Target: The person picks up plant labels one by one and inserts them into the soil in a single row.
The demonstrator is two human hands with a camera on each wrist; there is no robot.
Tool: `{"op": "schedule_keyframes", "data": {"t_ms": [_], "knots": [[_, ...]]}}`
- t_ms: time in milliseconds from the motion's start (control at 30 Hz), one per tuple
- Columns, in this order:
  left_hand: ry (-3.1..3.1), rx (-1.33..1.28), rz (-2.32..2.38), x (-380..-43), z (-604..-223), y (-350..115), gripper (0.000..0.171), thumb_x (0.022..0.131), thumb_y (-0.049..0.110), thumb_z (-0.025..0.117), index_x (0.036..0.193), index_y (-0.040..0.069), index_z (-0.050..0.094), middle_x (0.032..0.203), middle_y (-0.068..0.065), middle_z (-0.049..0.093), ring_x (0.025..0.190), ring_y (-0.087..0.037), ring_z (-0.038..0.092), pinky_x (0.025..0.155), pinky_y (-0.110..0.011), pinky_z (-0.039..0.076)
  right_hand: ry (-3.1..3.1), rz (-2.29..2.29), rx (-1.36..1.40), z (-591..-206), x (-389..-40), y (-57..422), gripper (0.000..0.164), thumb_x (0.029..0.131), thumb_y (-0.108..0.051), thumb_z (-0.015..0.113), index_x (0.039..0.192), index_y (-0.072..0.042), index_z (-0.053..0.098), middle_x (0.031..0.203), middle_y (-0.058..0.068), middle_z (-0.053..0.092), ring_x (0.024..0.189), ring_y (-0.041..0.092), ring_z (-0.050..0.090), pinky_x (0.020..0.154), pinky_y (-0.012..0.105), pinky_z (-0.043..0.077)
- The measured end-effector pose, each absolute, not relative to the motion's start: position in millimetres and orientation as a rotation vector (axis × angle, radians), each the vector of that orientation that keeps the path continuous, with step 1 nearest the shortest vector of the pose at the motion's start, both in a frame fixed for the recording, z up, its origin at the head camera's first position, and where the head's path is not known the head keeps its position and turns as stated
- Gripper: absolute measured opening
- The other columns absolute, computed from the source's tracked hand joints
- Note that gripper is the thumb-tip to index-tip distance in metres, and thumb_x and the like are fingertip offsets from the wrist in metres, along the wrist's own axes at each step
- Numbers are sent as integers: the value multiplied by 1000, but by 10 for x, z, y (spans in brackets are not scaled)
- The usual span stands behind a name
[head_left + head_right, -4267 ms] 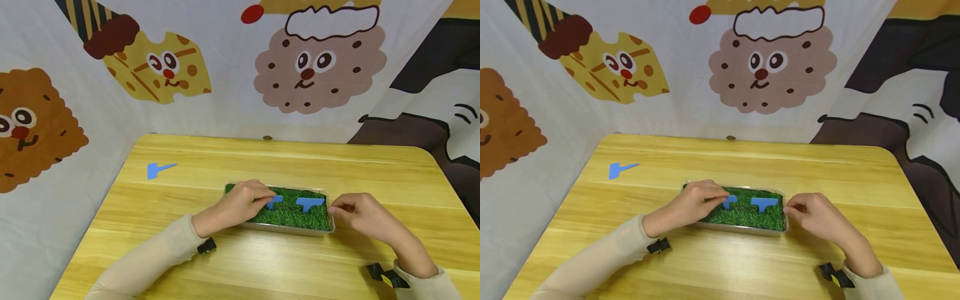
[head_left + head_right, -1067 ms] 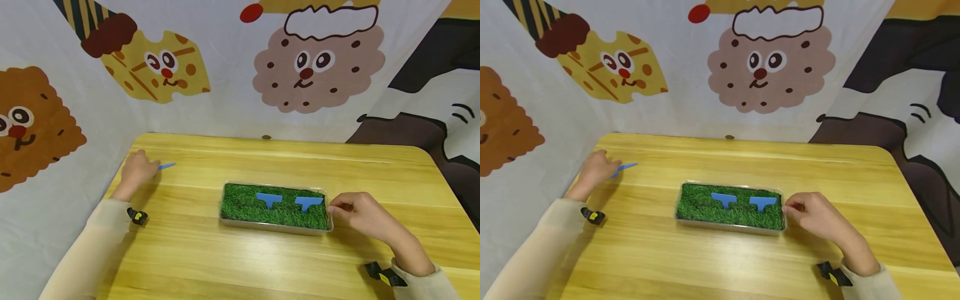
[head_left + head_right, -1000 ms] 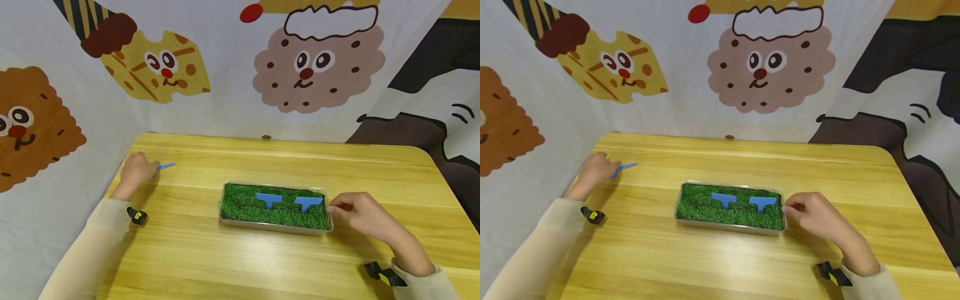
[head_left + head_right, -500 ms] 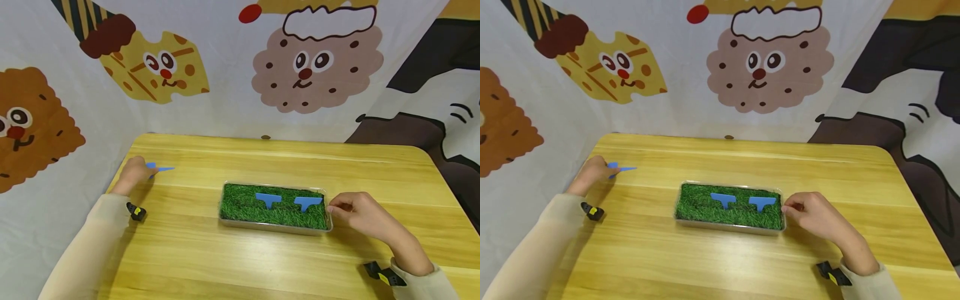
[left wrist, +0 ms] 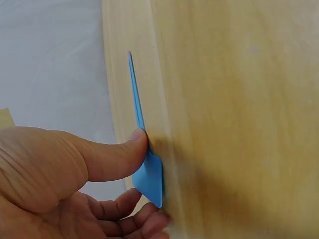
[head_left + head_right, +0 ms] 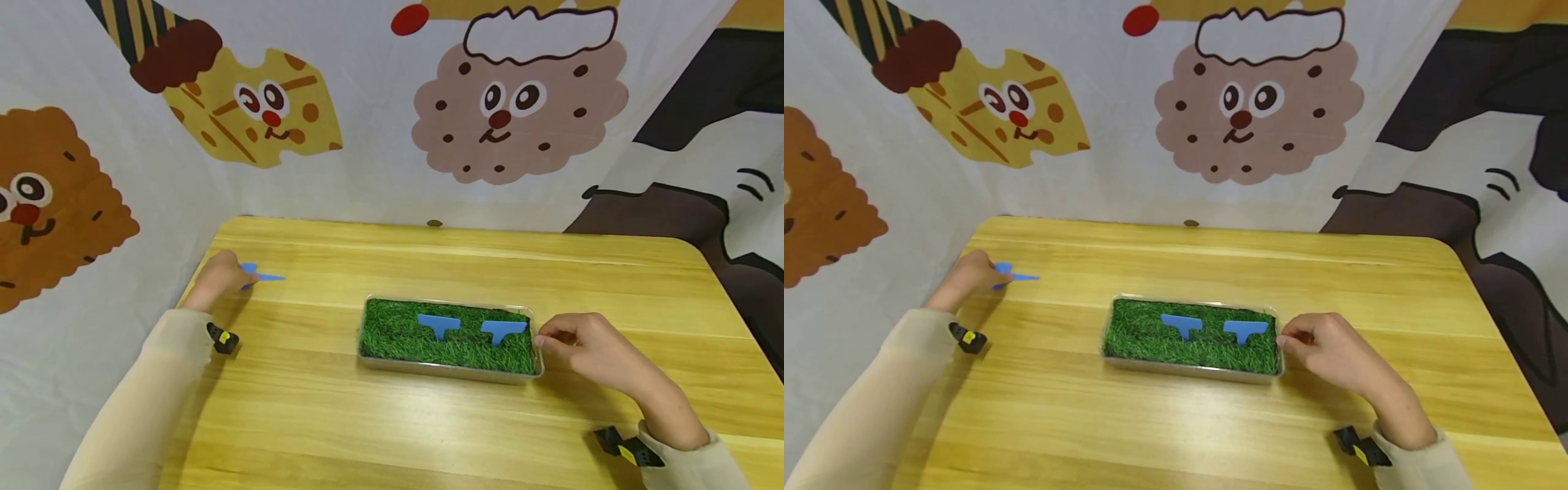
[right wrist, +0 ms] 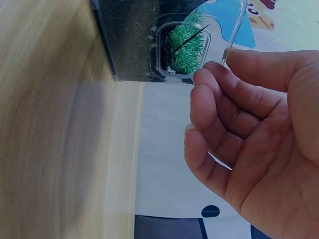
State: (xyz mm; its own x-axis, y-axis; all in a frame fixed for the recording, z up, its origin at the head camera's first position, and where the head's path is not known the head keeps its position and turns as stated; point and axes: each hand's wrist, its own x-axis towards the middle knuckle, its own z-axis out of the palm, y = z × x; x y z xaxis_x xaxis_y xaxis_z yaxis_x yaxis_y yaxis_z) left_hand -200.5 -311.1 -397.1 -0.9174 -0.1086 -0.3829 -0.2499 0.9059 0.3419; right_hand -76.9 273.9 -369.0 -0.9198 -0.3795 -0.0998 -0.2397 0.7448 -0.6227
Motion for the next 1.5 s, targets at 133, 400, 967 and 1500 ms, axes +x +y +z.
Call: {"op": "schedule_keyframes", "data": {"t_ms": [133,400,967,1500], "knots": [[2708,-273,531,-2003,-3966,-3103,34,88,29,65,86,-4,54,72,-10,43,59,-20,39,50,-29,35,2728,-928,-491,-3687,-770,2738,13,93,-29,61,88,-21,70,77,-7,64,65,7,55,56,26,46],[2860,-228,615,-2003,-3949,-3132,31,80,12,71,59,4,49,55,-2,34,50,-16,31,45,-27,29,2726,-933,-501,-3693,-775,2733,12,93,-30,61,87,-23,70,76,-6,64,63,8,54,55,26,45],[2967,-235,824,-1852,-3607,-2975,29,87,8,62,110,-10,59,97,-25,58,79,-33,54,63,-39,46,2732,-920,-506,-3701,-771,2739,13,93,-30,61,87,-23,70,76,-8,63,62,7,53,54,26,44],[3155,-188,1040,-1647,-3395,-2637,21,90,16,64,100,-3,67,90,-19,65,72,-27,59,57,-33,46,2730,-923,-508,-3694,-763,2743,13,93,-30,61,86,-23,70,75,-10,63,63,7,54,55,25,45]]}}
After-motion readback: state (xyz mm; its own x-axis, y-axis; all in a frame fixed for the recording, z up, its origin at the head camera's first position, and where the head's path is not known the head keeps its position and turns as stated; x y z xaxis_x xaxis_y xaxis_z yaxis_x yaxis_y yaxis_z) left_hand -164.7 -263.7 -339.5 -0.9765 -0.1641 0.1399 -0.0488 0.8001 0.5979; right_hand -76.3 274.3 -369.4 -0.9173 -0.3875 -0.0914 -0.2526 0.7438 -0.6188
